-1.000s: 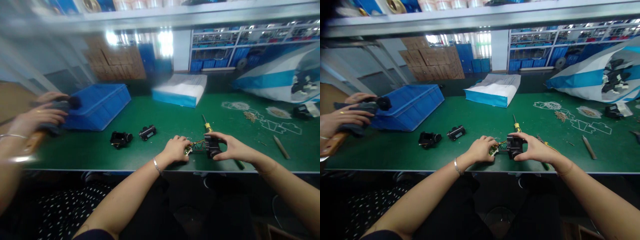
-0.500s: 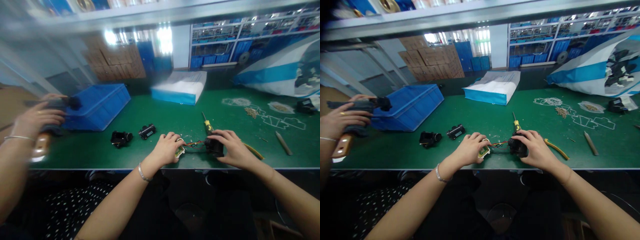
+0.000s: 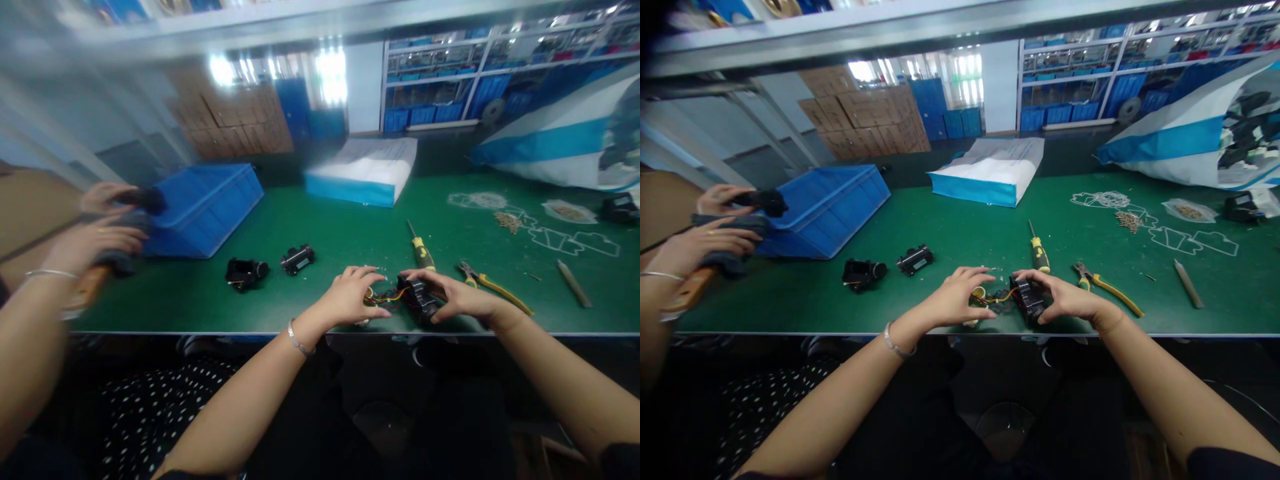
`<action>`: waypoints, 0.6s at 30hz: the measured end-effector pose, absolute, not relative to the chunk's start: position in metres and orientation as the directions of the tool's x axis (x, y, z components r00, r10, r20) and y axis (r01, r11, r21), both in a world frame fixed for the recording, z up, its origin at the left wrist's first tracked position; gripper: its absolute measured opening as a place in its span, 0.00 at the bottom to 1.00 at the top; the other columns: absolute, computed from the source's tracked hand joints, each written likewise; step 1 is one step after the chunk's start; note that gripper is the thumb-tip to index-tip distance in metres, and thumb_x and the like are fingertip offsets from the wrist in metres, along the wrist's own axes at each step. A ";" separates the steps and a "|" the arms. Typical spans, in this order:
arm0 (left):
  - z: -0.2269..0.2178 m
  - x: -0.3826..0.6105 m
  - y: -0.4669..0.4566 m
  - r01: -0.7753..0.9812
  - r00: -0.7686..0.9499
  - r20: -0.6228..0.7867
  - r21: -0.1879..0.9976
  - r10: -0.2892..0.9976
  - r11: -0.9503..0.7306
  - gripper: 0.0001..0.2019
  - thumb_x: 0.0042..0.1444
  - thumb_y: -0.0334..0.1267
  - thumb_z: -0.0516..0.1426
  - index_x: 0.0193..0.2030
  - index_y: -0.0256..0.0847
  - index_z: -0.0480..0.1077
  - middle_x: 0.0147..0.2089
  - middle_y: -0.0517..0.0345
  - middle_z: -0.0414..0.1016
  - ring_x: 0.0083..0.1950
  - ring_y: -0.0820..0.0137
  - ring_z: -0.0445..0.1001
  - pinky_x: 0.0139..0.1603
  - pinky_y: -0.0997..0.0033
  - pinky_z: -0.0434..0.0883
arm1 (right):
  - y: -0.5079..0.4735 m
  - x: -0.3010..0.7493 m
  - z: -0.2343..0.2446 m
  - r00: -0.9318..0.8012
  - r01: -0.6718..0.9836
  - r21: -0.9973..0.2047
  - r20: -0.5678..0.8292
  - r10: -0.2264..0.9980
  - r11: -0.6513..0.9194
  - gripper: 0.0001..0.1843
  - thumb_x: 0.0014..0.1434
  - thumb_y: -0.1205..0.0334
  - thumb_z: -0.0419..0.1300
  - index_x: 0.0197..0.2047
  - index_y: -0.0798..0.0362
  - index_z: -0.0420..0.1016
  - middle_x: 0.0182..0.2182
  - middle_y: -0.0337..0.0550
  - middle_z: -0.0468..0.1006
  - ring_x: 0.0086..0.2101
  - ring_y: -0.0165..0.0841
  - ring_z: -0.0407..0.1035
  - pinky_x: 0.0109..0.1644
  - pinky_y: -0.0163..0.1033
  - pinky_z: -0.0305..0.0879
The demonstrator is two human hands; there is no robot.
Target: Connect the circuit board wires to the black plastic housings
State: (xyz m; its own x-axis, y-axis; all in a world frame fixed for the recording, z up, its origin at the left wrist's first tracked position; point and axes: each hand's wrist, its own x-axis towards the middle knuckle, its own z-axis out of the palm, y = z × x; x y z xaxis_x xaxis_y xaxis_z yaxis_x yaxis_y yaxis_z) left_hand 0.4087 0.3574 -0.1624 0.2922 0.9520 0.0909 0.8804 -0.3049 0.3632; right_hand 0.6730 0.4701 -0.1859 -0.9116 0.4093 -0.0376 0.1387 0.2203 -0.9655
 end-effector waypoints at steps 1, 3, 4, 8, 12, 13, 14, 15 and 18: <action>-0.163 0.415 0.361 0.861 0.274 0.146 0.404 0.950 -0.310 0.29 0.52 0.60 0.56 0.57 0.48 0.63 0.61 0.53 0.64 0.59 0.57 0.60 0.57 0.53 0.62 | 0.473 0.672 -0.187 -0.915 0.148 -0.960 -0.042 0.401 0.238 0.43 0.40 0.64 0.71 0.59 0.46 0.59 0.66 0.45 0.51 0.63 0.43 0.51 0.66 0.49 0.47; -0.166 0.427 0.367 0.827 0.262 0.208 0.456 0.943 -0.330 0.19 0.59 0.53 0.54 0.52 0.46 0.67 0.52 0.55 0.71 0.54 0.62 0.64 0.56 0.59 0.64 | 0.480 0.671 -0.186 -0.918 0.184 -0.932 -0.049 0.394 0.313 0.41 0.40 0.65 0.69 0.58 0.46 0.61 0.66 0.45 0.50 0.63 0.44 0.51 0.66 0.49 0.46; -0.169 0.433 0.371 0.819 0.267 0.212 0.464 0.940 -0.337 0.17 0.59 0.51 0.55 0.49 0.45 0.69 0.49 0.56 0.72 0.52 0.63 0.65 0.55 0.60 0.64 | 0.483 0.670 -0.184 -0.915 0.208 -0.906 -0.047 0.401 0.369 0.40 0.40 0.66 0.69 0.57 0.47 0.62 0.66 0.46 0.51 0.63 0.44 0.51 0.67 0.50 0.44; -0.183 0.448 0.383 0.837 0.286 0.181 0.431 0.941 -0.337 0.16 0.53 0.48 0.61 0.46 0.44 0.71 0.45 0.55 0.74 0.49 0.61 0.67 0.50 0.61 0.66 | 0.493 0.665 -0.178 -0.893 0.290 -0.776 -0.008 0.451 0.561 0.37 0.39 0.69 0.65 0.55 0.48 0.64 0.63 0.46 0.58 0.63 0.44 0.51 0.68 0.49 0.40; -0.194 0.450 0.390 0.822 0.285 0.180 0.459 0.942 -0.336 0.10 0.60 0.44 0.55 0.42 0.44 0.73 0.42 0.58 0.75 0.47 0.64 0.68 0.50 0.63 0.66 | 0.496 0.662 -0.174 -0.896 0.275 -0.743 0.033 0.444 0.610 0.38 0.41 0.69 0.63 0.57 0.49 0.62 0.59 0.45 0.64 0.58 0.40 0.59 0.65 0.46 0.50; -0.195 0.449 0.391 0.811 0.278 0.182 0.482 0.943 -0.332 0.10 0.61 0.45 0.54 0.42 0.44 0.73 0.43 0.58 0.75 0.47 0.64 0.68 0.50 0.64 0.66 | 0.494 0.661 -0.173 -0.895 0.273 -0.735 0.044 0.445 0.621 0.38 0.43 0.68 0.62 0.58 0.49 0.61 0.58 0.45 0.65 0.57 0.39 0.60 0.64 0.46 0.52; -0.195 0.447 0.391 0.799 0.270 0.181 0.506 0.946 -0.325 0.11 0.61 0.45 0.54 0.44 0.44 0.72 0.44 0.58 0.75 0.47 0.65 0.68 0.50 0.64 0.66 | 0.491 0.662 -0.172 -0.889 0.278 -0.716 0.061 0.455 0.640 0.37 0.44 0.68 0.62 0.60 0.48 0.60 0.57 0.44 0.66 0.57 0.39 0.61 0.63 0.46 0.54; -0.195 0.446 0.390 0.789 0.262 0.177 0.527 0.949 -0.316 0.11 0.60 0.44 0.54 0.46 0.44 0.71 0.45 0.59 0.75 0.47 0.65 0.68 0.50 0.64 0.67 | 0.487 0.664 -0.172 -0.875 0.296 -0.681 0.087 0.476 0.669 0.37 0.46 0.68 0.61 0.60 0.48 0.59 0.57 0.45 0.67 0.57 0.39 0.61 0.63 0.47 0.55; -0.192 0.445 0.387 0.773 0.236 0.156 0.567 0.959 -0.283 0.15 0.58 0.43 0.56 0.51 0.45 0.68 0.47 0.59 0.74 0.48 0.64 0.68 0.51 0.64 0.68 | 0.469 0.679 -0.176 -0.775 0.447 -0.488 0.207 0.597 0.750 0.35 0.50 0.66 0.59 0.62 0.47 0.58 0.60 0.46 0.62 0.59 0.41 0.56 0.64 0.50 0.53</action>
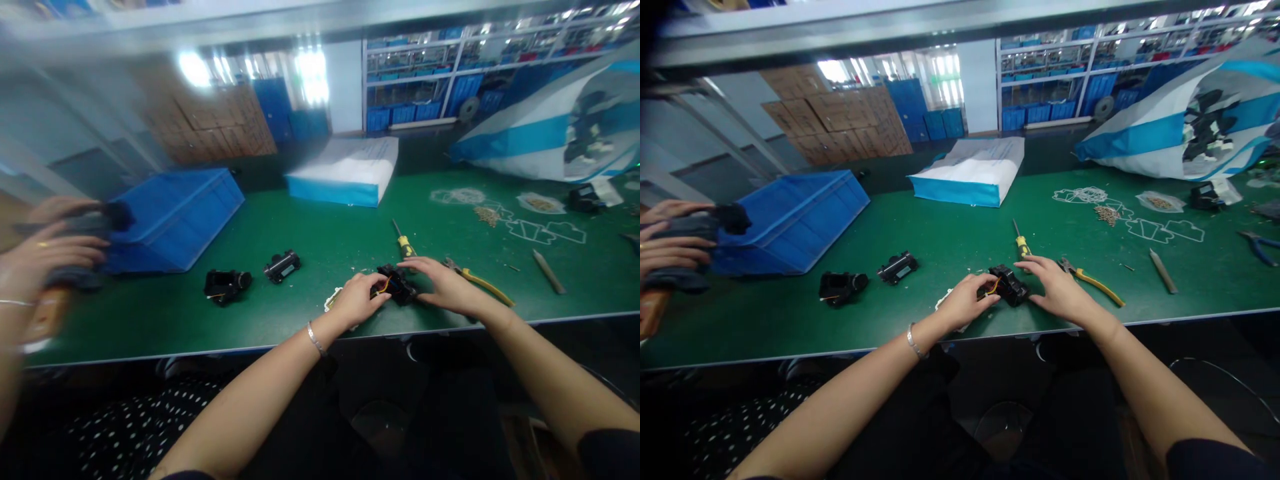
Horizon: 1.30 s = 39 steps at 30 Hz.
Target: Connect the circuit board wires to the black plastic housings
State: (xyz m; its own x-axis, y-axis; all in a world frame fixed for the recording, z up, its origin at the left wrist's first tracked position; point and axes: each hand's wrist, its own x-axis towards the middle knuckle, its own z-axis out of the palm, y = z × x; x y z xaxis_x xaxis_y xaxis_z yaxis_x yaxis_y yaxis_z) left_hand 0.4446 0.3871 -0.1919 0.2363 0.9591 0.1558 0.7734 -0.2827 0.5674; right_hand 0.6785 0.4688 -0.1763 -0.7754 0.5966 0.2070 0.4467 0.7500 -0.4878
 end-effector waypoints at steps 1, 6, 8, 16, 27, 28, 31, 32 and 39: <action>-0.191 0.444 0.386 0.769 0.227 0.148 0.579 0.963 -0.270 0.17 0.57 0.43 0.57 0.53 0.46 0.67 0.48 0.58 0.73 0.49 0.64 0.68 0.51 0.64 0.68 | 0.462 0.687 -0.181 -0.710 0.528 -0.415 0.263 0.653 0.741 0.34 0.52 0.64 0.59 0.62 0.47 0.59 0.61 0.47 0.60 0.60 0.42 0.54 0.64 0.51 0.52; -0.191 0.441 0.384 0.741 0.229 0.127 0.621 0.965 -0.257 0.22 0.57 0.43 0.57 0.59 0.48 0.63 0.50 0.58 0.73 0.52 0.65 0.67 0.56 0.63 0.66 | 0.434 0.734 -0.221 -0.188 0.923 -0.225 0.440 0.878 0.311 0.38 0.55 0.43 0.58 0.63 0.53 0.58 0.63 0.63 0.52 0.62 0.63 0.44 0.57 0.71 0.48; -0.193 0.439 0.385 0.723 0.253 0.137 0.631 0.958 -0.281 0.22 0.58 0.44 0.56 0.59 0.48 0.63 0.51 0.59 0.72 0.54 0.66 0.65 0.57 0.64 0.65 | 0.425 0.741 -0.234 -0.089 0.964 -0.197 0.395 0.914 0.179 0.41 0.55 0.38 0.54 0.63 0.56 0.57 0.61 0.68 0.55 0.59 0.68 0.48 0.52 0.76 0.49; -0.193 0.430 0.384 0.714 0.314 0.129 0.621 0.941 -0.323 0.18 0.58 0.44 0.57 0.55 0.46 0.69 0.51 0.58 0.73 0.56 0.63 0.61 0.60 0.62 0.61 | 0.416 0.735 -0.227 -0.078 0.897 -0.392 0.317 0.945 0.206 0.34 0.62 0.46 0.46 0.63 0.62 0.60 0.53 0.68 0.65 0.54 0.62 0.58 0.54 0.68 0.56; -0.187 0.426 0.382 0.750 0.352 0.093 0.568 0.931 -0.341 0.15 0.63 0.47 0.50 0.52 0.49 0.71 0.55 0.60 0.71 0.58 0.66 0.61 0.61 0.62 0.58 | 0.334 0.699 -0.206 -0.554 -0.210 -0.863 -0.282 0.783 -0.460 0.27 0.56 0.61 0.58 0.60 0.44 0.65 0.56 0.45 0.70 0.51 0.44 0.68 0.57 0.52 0.63; -0.187 0.427 0.382 0.749 0.356 0.093 0.567 0.930 -0.343 0.15 0.64 0.46 0.49 0.53 0.50 0.71 0.55 0.61 0.71 0.58 0.66 0.61 0.61 0.62 0.58 | 0.331 0.696 -0.205 -0.614 -0.205 -0.844 -0.283 0.737 -0.495 0.29 0.54 0.65 0.59 0.60 0.45 0.65 0.56 0.45 0.70 0.52 0.44 0.67 0.58 0.53 0.61; -0.186 0.426 0.379 0.745 0.363 0.092 0.568 0.927 -0.348 0.15 0.65 0.45 0.47 0.53 0.50 0.70 0.55 0.62 0.71 0.57 0.67 0.62 0.61 0.62 0.58 | 0.328 0.693 -0.205 -0.720 -0.169 -0.814 -0.283 0.633 -0.556 0.33 0.49 0.69 0.60 0.60 0.46 0.65 0.56 0.45 0.69 0.56 0.45 0.63 0.61 0.54 0.58; -0.186 0.425 0.379 0.746 0.357 0.089 0.572 0.930 -0.341 0.15 0.65 0.45 0.47 0.53 0.50 0.70 0.54 0.62 0.71 0.57 0.67 0.62 0.61 0.62 0.59 | 0.329 0.692 -0.204 -0.728 -0.143 -0.820 -0.293 0.620 -0.554 0.33 0.49 0.69 0.60 0.60 0.47 0.65 0.56 0.46 0.70 0.57 0.45 0.62 0.61 0.54 0.58; -0.181 0.424 0.376 0.772 0.321 0.041 0.568 0.946 -0.286 0.17 0.66 0.45 0.43 0.53 0.48 0.69 0.51 0.60 0.72 0.55 0.66 0.61 0.59 0.63 0.62 | 0.342 0.684 -0.194 -0.623 0.136 -0.905 -0.394 0.676 -0.403 0.33 0.53 0.60 0.61 0.62 0.48 0.61 0.49 0.47 0.76 0.52 0.45 0.67 0.61 0.57 0.54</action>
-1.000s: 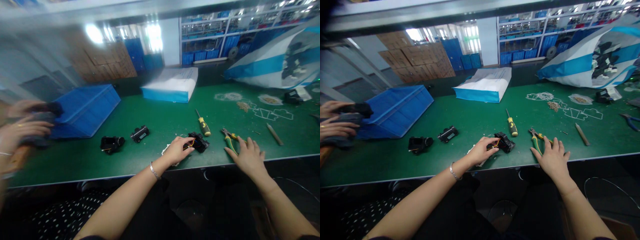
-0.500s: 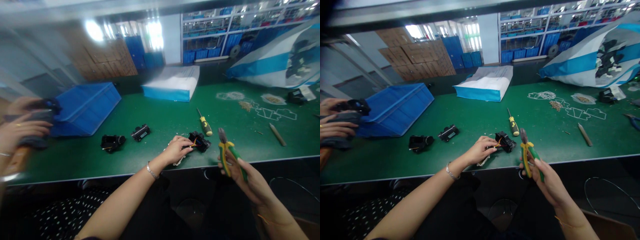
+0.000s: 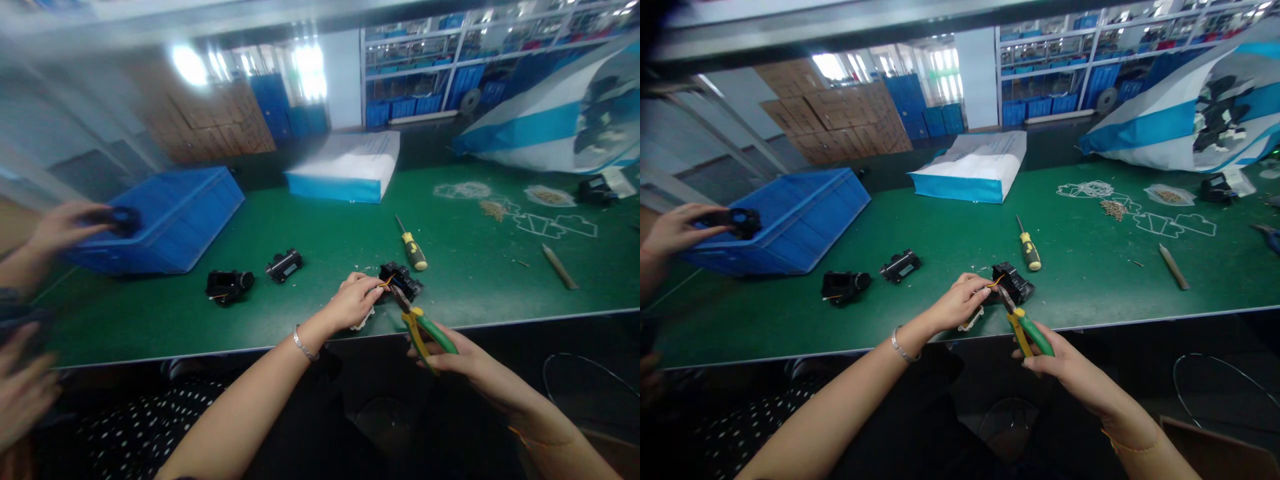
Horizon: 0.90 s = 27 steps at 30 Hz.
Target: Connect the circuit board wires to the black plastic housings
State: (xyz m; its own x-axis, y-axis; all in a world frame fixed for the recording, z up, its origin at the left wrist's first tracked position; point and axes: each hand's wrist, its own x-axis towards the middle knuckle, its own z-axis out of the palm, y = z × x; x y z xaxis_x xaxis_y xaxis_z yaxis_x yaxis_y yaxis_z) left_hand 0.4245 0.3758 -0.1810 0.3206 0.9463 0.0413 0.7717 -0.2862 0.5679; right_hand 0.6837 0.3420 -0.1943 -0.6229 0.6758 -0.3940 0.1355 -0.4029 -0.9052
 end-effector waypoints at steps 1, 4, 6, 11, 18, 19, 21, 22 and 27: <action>-0.181 0.424 0.376 0.778 0.318 0.032 0.562 0.947 -0.281 0.18 0.66 0.45 0.42 0.53 0.48 0.68 0.51 0.60 0.72 0.55 0.66 0.62 0.59 0.63 0.63 | 0.343 0.682 -0.194 -0.613 0.160 -0.908 -0.398 0.683 -0.387 0.33 0.53 0.58 0.61 0.62 0.48 0.61 0.48 0.47 0.76 0.51 0.45 0.68 0.60 0.58 0.54; -0.181 0.424 0.376 0.788 0.313 0.020 0.552 0.949 -0.272 0.18 0.67 0.45 0.41 0.54 0.48 0.67 0.51 0.59 0.72 0.55 0.66 0.62 0.58 0.63 0.64 | 0.343 0.678 -0.193 -0.597 0.166 -0.915 -0.391 0.701 -0.368 0.32 0.53 0.56 0.62 0.61 0.48 0.63 0.50 0.46 0.75 0.52 0.45 0.67 0.62 0.56 0.53; -0.181 0.424 0.376 0.787 0.309 0.028 0.553 0.951 -0.272 0.18 0.67 0.45 0.41 0.54 0.48 0.67 0.50 0.59 0.72 0.55 0.66 0.62 0.57 0.63 0.64 | 0.343 0.675 -0.193 -0.596 0.122 -0.924 -0.360 0.718 -0.363 0.32 0.53 0.57 0.63 0.61 0.50 0.65 0.53 0.46 0.73 0.56 0.45 0.63 0.64 0.55 0.50; -0.182 0.424 0.376 0.772 0.309 0.037 0.574 0.950 -0.273 0.18 0.67 0.45 0.40 0.51 0.47 0.68 0.48 0.60 0.72 0.53 0.67 0.63 0.57 0.64 0.63 | 0.346 0.671 -0.190 -0.607 0.079 -0.933 -0.325 0.725 -0.352 0.33 0.53 0.57 0.64 0.62 0.49 0.64 0.56 0.45 0.71 0.59 0.47 0.59 0.65 0.56 0.49; -0.183 0.423 0.378 0.753 0.312 0.038 0.599 0.949 -0.272 0.18 0.67 0.45 0.41 0.51 0.47 0.69 0.47 0.60 0.73 0.53 0.66 0.63 0.56 0.63 0.63 | 0.351 0.669 -0.186 -0.622 0.105 -0.935 -0.327 0.711 -0.338 0.32 0.54 0.59 0.63 0.62 0.48 0.63 0.56 0.43 0.70 0.59 0.47 0.58 0.64 0.55 0.50; -0.183 0.423 0.378 0.756 0.315 0.035 0.594 0.948 -0.274 0.18 0.67 0.45 0.41 0.51 0.47 0.69 0.47 0.60 0.73 0.53 0.65 0.63 0.57 0.63 0.63 | 0.351 0.669 -0.185 -0.624 0.109 -0.937 -0.324 0.711 -0.332 0.32 0.54 0.59 0.63 0.62 0.48 0.63 0.56 0.43 0.70 0.59 0.47 0.59 0.64 0.56 0.50; -0.183 0.423 0.378 0.761 0.324 0.036 0.584 0.946 -0.283 0.18 0.67 0.45 0.42 0.52 0.48 0.69 0.48 0.60 0.73 0.53 0.65 0.62 0.58 0.62 0.62 | 0.352 0.669 -0.184 -0.626 0.116 -0.943 -0.312 0.714 -0.311 0.32 0.55 0.59 0.63 0.62 0.49 0.64 0.57 0.43 0.70 0.58 0.47 0.60 0.65 0.55 0.49; -0.183 0.423 0.378 0.761 0.328 0.040 0.581 0.944 -0.289 0.18 0.67 0.45 0.42 0.52 0.48 0.69 0.49 0.60 0.73 0.53 0.65 0.62 0.58 0.62 0.62 | 0.352 0.668 -0.184 -0.625 0.123 -0.947 -0.306 0.718 -0.297 0.31 0.54 0.59 0.63 0.62 0.49 0.64 0.57 0.43 0.70 0.58 0.47 0.60 0.65 0.55 0.48; -0.183 0.422 0.377 0.757 0.331 0.056 0.580 0.942 -0.301 0.17 0.66 0.45 0.43 0.51 0.48 0.69 0.49 0.61 0.73 0.53 0.65 0.62 0.57 0.62 0.63 | 0.356 0.666 -0.180 -0.613 0.178 -0.959 -0.282 0.738 -0.219 0.32 0.54 0.59 0.63 0.62 0.50 0.64 0.57 0.43 0.69 0.57 0.45 0.61 0.66 0.53 0.46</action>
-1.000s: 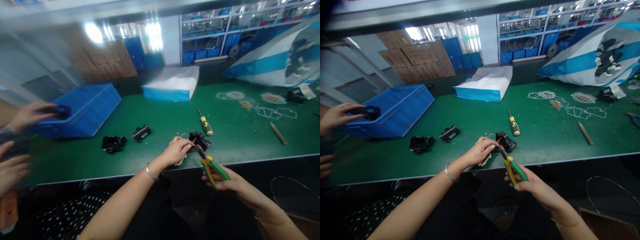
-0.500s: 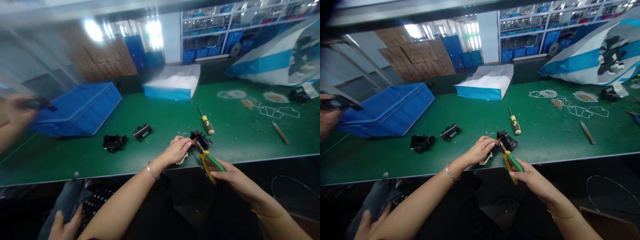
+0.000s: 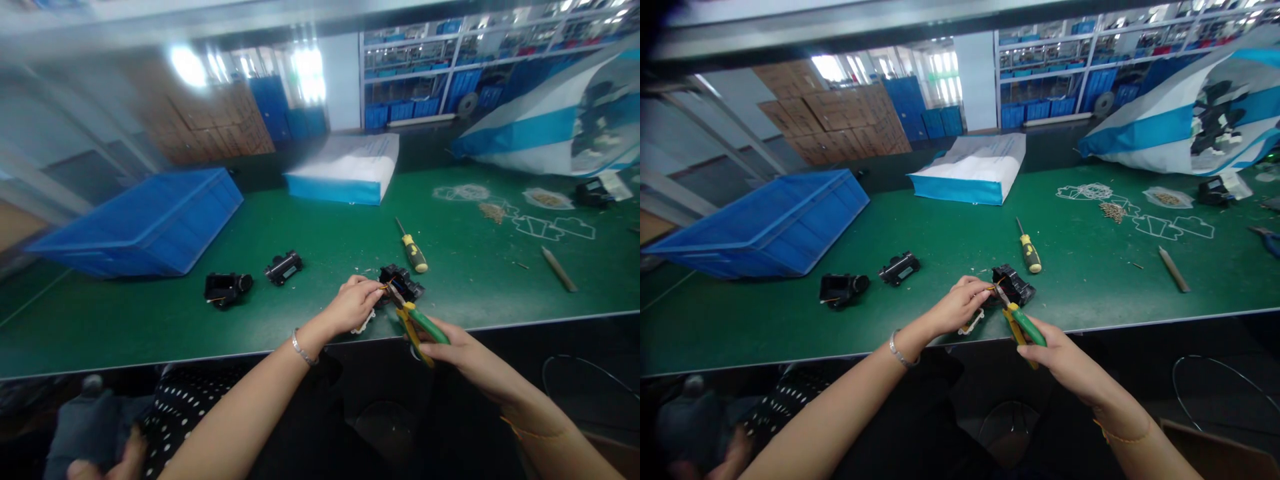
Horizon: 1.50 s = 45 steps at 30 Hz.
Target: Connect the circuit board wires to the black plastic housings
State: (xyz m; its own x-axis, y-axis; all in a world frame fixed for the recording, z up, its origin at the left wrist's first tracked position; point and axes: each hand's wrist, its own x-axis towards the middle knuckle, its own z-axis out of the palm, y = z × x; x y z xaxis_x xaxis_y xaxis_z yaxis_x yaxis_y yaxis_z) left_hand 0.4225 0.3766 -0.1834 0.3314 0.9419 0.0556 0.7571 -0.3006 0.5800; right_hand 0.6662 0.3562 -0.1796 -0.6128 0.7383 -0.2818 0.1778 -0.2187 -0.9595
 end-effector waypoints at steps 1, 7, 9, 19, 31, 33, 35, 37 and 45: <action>-0.184 0.422 0.376 0.757 0.329 0.056 0.581 0.943 -0.299 0.17 0.66 0.45 0.43 0.51 0.47 0.69 0.50 0.61 0.73 0.52 0.65 0.62 0.57 0.62 0.63 | 0.357 0.666 -0.179 -0.612 0.195 -0.959 -0.282 0.739 -0.204 0.33 0.54 0.58 0.62 0.62 0.51 0.63 0.56 0.43 0.70 0.56 0.46 0.61 0.65 0.53 0.47; -0.186 0.422 0.378 0.755 0.320 0.055 0.589 0.946 -0.290 0.18 0.66 0.44 0.42 0.52 0.45 0.69 0.51 0.58 0.73 0.52 0.64 0.63 0.57 0.61 0.63 | 0.365 0.668 -0.181 -0.615 0.277 -0.958 -0.240 0.751 -0.079 0.33 0.56 0.54 0.61 0.63 0.53 0.62 0.54 0.45 0.72 0.55 0.45 0.63 0.63 0.51 0.52; -0.187 0.421 0.378 0.755 0.319 0.058 0.587 0.946 -0.291 0.18 0.66 0.44 0.43 0.52 0.45 0.69 0.51 0.58 0.73 0.52 0.63 0.63 0.57 0.61 0.63 | 0.368 0.668 -0.183 -0.624 0.293 -0.956 -0.212 0.753 -0.026 0.33 0.57 0.51 0.60 0.63 0.53 0.63 0.54 0.45 0.72 0.55 0.45 0.63 0.62 0.51 0.53; -0.189 0.420 0.379 0.760 0.343 0.078 0.562 0.936 -0.325 0.16 0.66 0.43 0.44 0.52 0.47 0.70 0.53 0.60 0.73 0.52 0.64 0.64 0.58 0.61 0.62 | 0.375 0.668 -0.185 -0.599 0.409 -0.905 -0.169 0.783 0.118 0.32 0.57 0.44 0.57 0.60 0.54 0.67 0.41 0.44 0.77 0.49 0.46 0.66 0.56 0.50 0.61; -0.191 0.420 0.381 0.752 0.351 0.093 0.565 0.932 -0.339 0.16 0.66 0.41 0.45 0.52 0.45 0.70 0.53 0.59 0.73 0.53 0.66 0.64 0.58 0.63 0.62 | 0.384 0.668 -0.176 -0.617 0.433 -0.900 -0.259 0.744 0.046 0.30 0.58 0.43 0.56 0.56 0.56 0.70 0.46 0.45 0.76 0.48 0.43 0.67 0.57 0.46 0.58; -0.190 0.420 0.381 0.747 0.355 0.096 0.569 0.930 -0.344 0.16 0.66 0.40 0.45 0.52 0.44 0.70 0.53 0.60 0.73 0.53 0.66 0.65 0.59 0.63 0.61 | 0.387 0.668 -0.178 -0.617 0.439 -0.896 -0.248 0.747 0.065 0.32 0.57 0.45 0.58 0.58 0.56 0.68 0.50 0.47 0.74 0.51 0.44 0.66 0.59 0.46 0.56; -0.189 0.421 0.381 0.748 0.354 0.091 0.570 0.931 -0.340 0.15 0.66 0.40 0.45 0.52 0.45 0.70 0.53 0.60 0.73 0.53 0.66 0.65 0.59 0.63 0.61 | 0.388 0.666 -0.180 -0.626 0.446 -0.890 -0.236 0.743 0.093 0.32 0.56 0.46 0.59 0.59 0.56 0.66 0.53 0.49 0.72 0.52 0.44 0.65 0.60 0.47 0.55; -0.188 0.421 0.381 0.753 0.344 0.085 0.570 0.935 -0.329 0.16 0.66 0.40 0.45 0.52 0.45 0.70 0.53 0.60 0.73 0.53 0.66 0.65 0.59 0.63 0.61 | 0.389 0.664 -0.182 -0.633 0.451 -0.885 -0.228 0.740 0.113 0.31 0.56 0.48 0.59 0.59 0.56 0.65 0.54 0.49 0.71 0.53 0.43 0.64 0.60 0.45 0.55; -0.189 0.420 0.382 0.756 0.361 0.107 0.548 0.927 -0.358 0.15 0.66 0.39 0.46 0.52 0.43 0.70 0.52 0.59 0.74 0.52 0.67 0.66 0.58 0.64 0.61 | 0.389 0.658 -0.185 -0.616 0.514 -0.857 -0.343 0.710 0.032 0.17 0.59 0.51 0.55 0.42 0.58 0.68 0.24 0.37 0.70 0.24 0.30 0.64 0.29 0.34 0.61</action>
